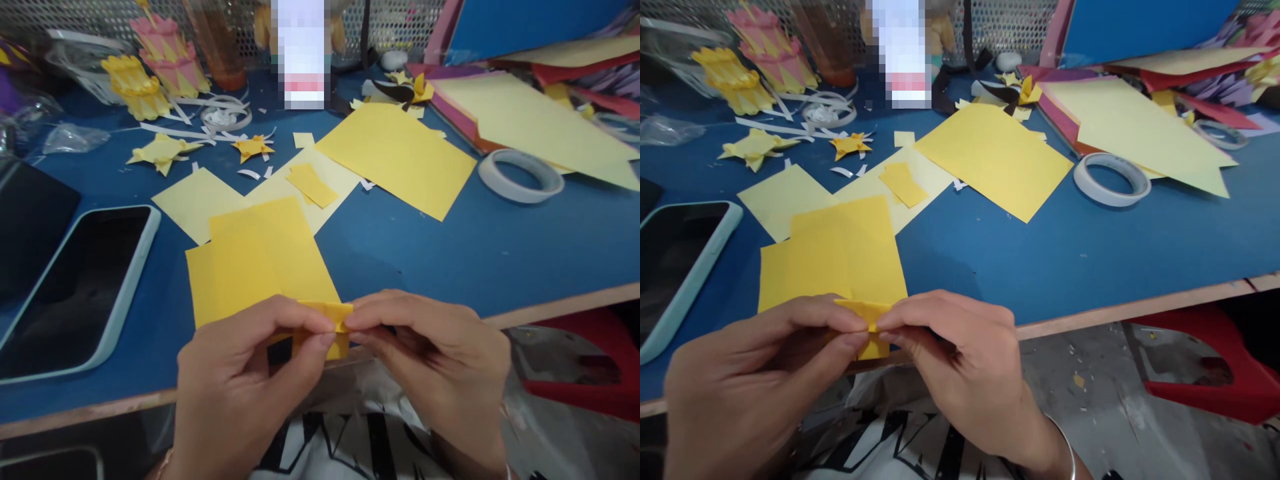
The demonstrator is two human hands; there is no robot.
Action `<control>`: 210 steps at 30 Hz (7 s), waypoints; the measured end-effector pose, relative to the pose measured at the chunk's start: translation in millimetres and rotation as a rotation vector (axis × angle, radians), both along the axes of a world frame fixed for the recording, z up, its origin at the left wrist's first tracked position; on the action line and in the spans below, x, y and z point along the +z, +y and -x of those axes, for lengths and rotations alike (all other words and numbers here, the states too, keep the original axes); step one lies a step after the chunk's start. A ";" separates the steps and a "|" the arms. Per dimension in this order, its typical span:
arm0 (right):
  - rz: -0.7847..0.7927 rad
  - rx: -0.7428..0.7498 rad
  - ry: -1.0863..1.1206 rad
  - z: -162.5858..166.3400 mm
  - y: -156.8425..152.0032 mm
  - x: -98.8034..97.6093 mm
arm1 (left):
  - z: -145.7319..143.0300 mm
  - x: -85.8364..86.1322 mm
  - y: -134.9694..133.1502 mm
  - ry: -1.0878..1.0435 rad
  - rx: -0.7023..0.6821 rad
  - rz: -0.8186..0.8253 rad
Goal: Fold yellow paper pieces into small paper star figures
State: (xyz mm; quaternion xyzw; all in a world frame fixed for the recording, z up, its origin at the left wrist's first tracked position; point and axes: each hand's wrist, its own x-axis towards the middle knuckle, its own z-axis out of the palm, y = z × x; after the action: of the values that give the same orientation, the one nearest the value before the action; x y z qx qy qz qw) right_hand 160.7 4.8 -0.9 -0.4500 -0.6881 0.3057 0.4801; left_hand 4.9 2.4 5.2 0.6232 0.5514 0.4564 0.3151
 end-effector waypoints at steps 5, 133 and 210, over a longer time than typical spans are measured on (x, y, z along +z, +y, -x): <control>-0.001 -0.061 0.008 2.3 0.7 -0.6 | 0.2 -1.0 -0.9 0.025 0.009 0.007; 0.319 0.051 0.291 1.4 4.8 9.0 | 7.8 -0.8 5.0 0.098 -0.327 -0.105; 0.254 0.053 0.019 3.8 10.3 11.8 | -5.1 0.3 -1.9 -0.066 0.010 0.115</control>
State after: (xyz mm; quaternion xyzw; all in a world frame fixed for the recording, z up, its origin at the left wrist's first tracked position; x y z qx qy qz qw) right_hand 156.9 15.1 11.0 -0.4860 -0.6509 0.4072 0.4175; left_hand 10.0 0.6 5.5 0.5859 0.5693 0.4456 0.3661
